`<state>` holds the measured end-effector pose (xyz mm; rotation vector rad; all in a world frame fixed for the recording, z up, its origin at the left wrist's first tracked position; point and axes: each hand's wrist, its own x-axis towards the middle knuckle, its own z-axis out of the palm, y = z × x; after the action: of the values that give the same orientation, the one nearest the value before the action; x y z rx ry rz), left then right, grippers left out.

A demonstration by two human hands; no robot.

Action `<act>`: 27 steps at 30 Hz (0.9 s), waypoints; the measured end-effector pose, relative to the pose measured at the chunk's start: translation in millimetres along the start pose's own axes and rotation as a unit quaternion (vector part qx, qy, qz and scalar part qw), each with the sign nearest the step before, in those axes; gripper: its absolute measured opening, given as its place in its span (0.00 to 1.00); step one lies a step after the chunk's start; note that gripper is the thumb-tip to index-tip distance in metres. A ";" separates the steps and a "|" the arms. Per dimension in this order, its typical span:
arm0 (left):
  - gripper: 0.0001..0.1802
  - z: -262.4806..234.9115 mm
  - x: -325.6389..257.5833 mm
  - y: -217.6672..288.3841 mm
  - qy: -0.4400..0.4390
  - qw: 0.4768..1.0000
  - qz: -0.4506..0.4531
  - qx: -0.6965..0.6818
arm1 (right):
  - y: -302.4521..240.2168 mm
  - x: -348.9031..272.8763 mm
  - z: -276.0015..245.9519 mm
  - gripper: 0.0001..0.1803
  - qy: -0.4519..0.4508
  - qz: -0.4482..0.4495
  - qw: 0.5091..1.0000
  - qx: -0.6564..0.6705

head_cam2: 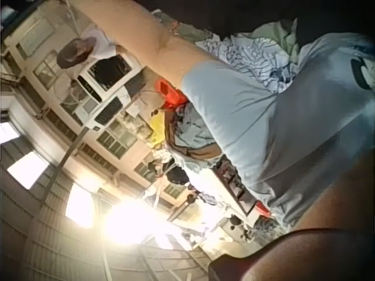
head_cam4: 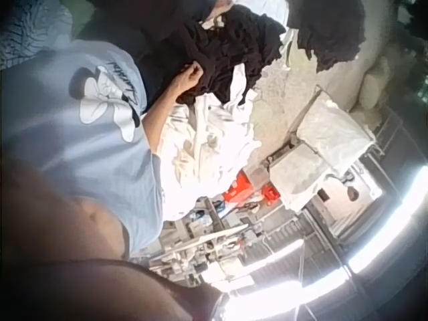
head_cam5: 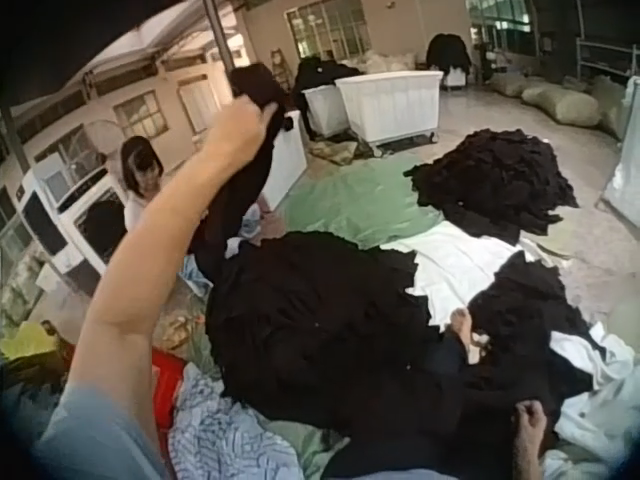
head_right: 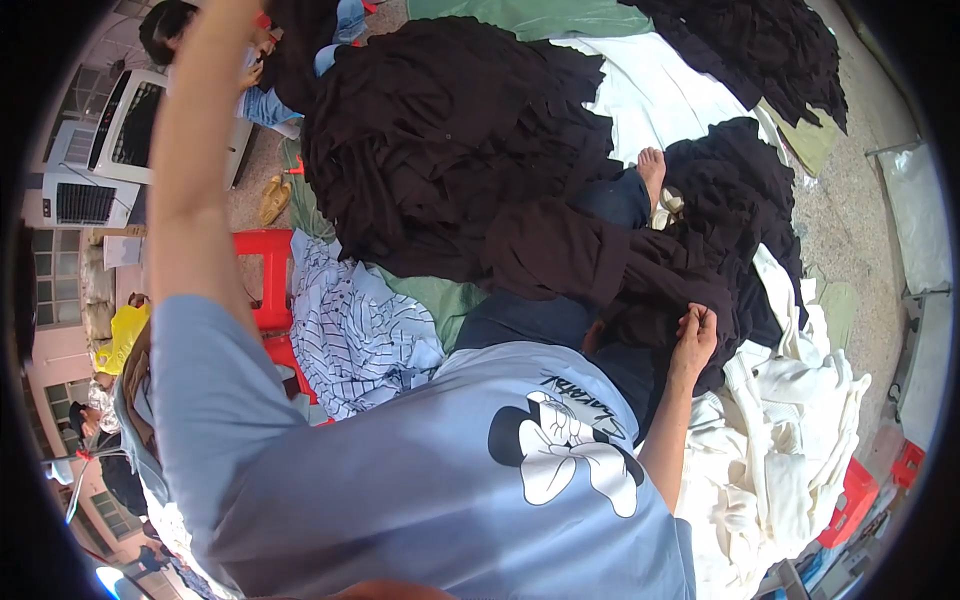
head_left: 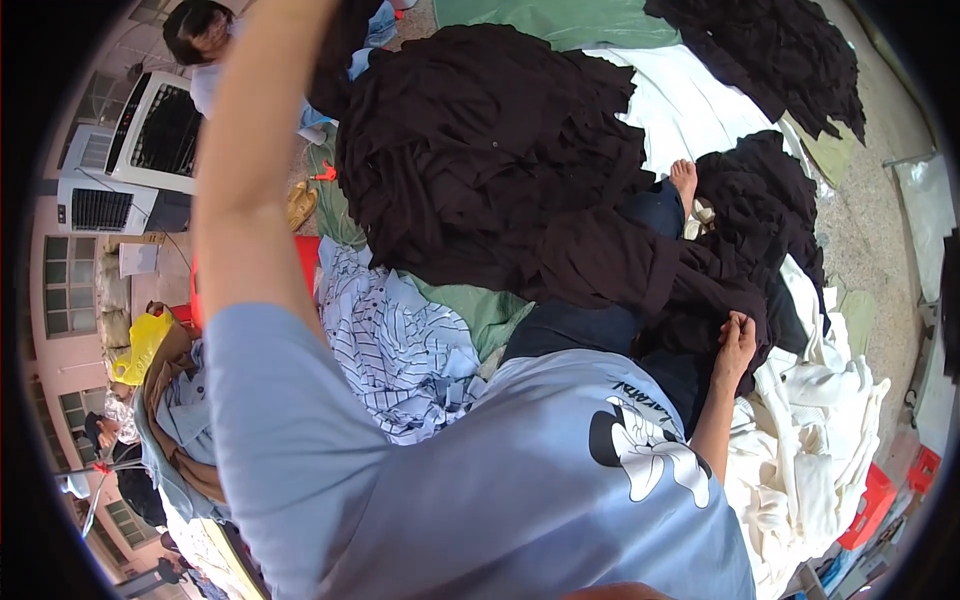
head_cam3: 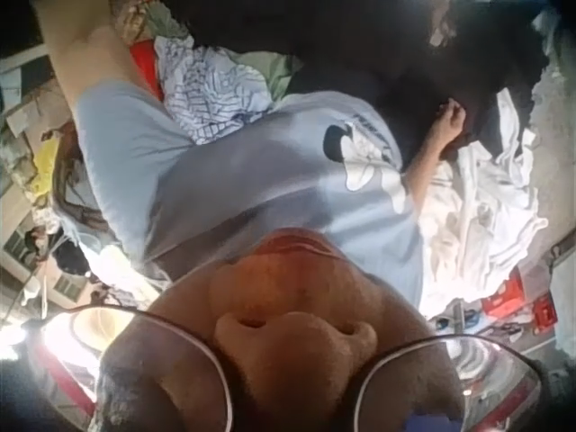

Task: Trimming loose threads from garments using small thread snips.

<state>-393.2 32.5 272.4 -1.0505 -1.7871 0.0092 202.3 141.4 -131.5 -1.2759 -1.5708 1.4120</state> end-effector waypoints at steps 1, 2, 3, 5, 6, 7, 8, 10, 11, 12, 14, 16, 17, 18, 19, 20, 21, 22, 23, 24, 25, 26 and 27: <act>0.20 22.3 -42.4 44.1 -0.035 0.997 -0.021 -0.061 | 0.2 -1.6 -1.8 0.07 0.005 0.006 1.000 -0.002; 0.18 57.2 -90.7 53.8 -0.224 0.966 0.128 -0.010 | -0.4 -1.4 -0.8 0.06 -0.003 -0.001 1.000 -0.003; 0.19 101.4 -144.0 88.5 -0.225 0.972 -0.007 -0.063 | -1.0 -2.5 -1.1 0.06 -0.006 -0.005 1.000 -0.008; 0.16 88.3 -204.8 153.0 -0.260 0.947 0.050 -0.181 | 4.1 -5.9 -8.7 0.06 0.011 0.003 1.000 -0.008; 0.12 101.5 -243.6 169.5 -0.337 0.917 0.014 -0.214 | 3.1 -7.0 -7.9 0.06 0.006 -0.003 1.000 -0.010; 0.11 119.3 -284.7 177.4 -0.371 0.888 -0.025 -0.269 | 0.6 -6.5 -3.9 0.06 -0.003 -0.010 1.000 -0.010; 0.12 123.8 -306.2 193.1 -0.414 0.871 -0.024 -0.265 | 0.3 -7.6 -4.1 0.06 -0.008 -0.007 1.000 -0.006; 0.12 124.6 -319.6 218.9 -0.412 0.865 -0.028 -0.284 | -5.5 -12.9 -5.0 0.06 -0.009 -0.013 0.999 -0.044; 0.12 115.9 -319.7 231.8 -0.409 0.864 -0.040 -0.292 | -7.7 -16.1 -7.1 0.06 -0.005 -0.011 0.999 -0.053; 0.16 110.1 -315.4 240.7 -0.420 0.852 -0.048 -0.308 | -8.9 -19.1 -5.8 0.07 -0.003 -0.016 0.998 -0.056; 0.21 78.6 -302.9 249.1 -0.423 0.812 -0.104 -0.389 | -15.9 -23.3 -0.2 0.07 -0.021 -0.037 0.996 -0.079; 0.25 52.5 -309.8 261.3 -0.413 0.627 -0.170 -0.638 | -30.4 -31.1 13.9 0.08 -0.043 -0.056 0.995 -0.074; 0.25 37.2 -312.1 271.4 -0.454 0.508 -0.164 -0.714 | -36.9 -36.8 23.3 0.08 -0.040 -0.057 0.996 -0.054; 0.27 17.8 -316.8 280.3 -0.501 0.429 -0.196 -0.725 | -46.3 -40.8 31.2 0.09 -0.059 -0.057 0.995 -0.050; 0.26 -1.2 -315.8 284.2 -0.546 0.394 -0.197 -0.712 | -59.0 -46.3 41.7 0.10 -0.083 -0.052 0.995 -0.019; 0.24 -8.1 -325.5 284.1 -0.538 0.483 -0.154 -0.674 | -63.4 -48.7 53.1 0.12 -0.109 -0.071 0.991 -0.038; 0.18 -11.7 -336.1 283.2 -0.498 0.523 -0.167 -0.671 | -70.8 -52.3 64.1 0.17 -0.140 -0.082 0.987 -0.023; 0.18 -19.3 -334.2 279.8 -0.500 0.520 -0.162 -0.674 | -66.6 -50.4 71.1 0.26 -0.169 -0.093 0.980 -0.039; 0.16 -31.1 -327.9 272.9 -0.499 0.506 -0.171 -0.683 | -67.4 -49.9 79.0 0.30 -0.175 -0.080 0.980 -0.045; 0.14 -44.7 -323.1 268.5 -0.497 0.492 -0.180 -0.691 | -69.0 -49.7 86.0 0.33 -0.180 -0.068 0.980 -0.050; 0.11 -62.7 -323.1 264.5 -0.446 0.498 -0.184 -0.720 | -72.8 -48.6 90.3 0.37 -0.204 -0.036 0.977 -0.046; 0.09 -85.5 -319.5 261.6 -0.434 0.467 -0.207 -0.742 | -76.5 -50.6 90.1 0.37 -0.201 -0.036 0.978 -0.046; 0.08 -109.7 -313.1 259.6 -0.422 0.435 -0.229 -0.762 | -80.8 -52.4 89.2 0.37 -0.238 -0.019 0.971 0.024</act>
<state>-111.4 -58.7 -27.2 -1.8007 -2.8358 -2.1973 117.3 67.7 -63.8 -0.9110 -1.8393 1.8121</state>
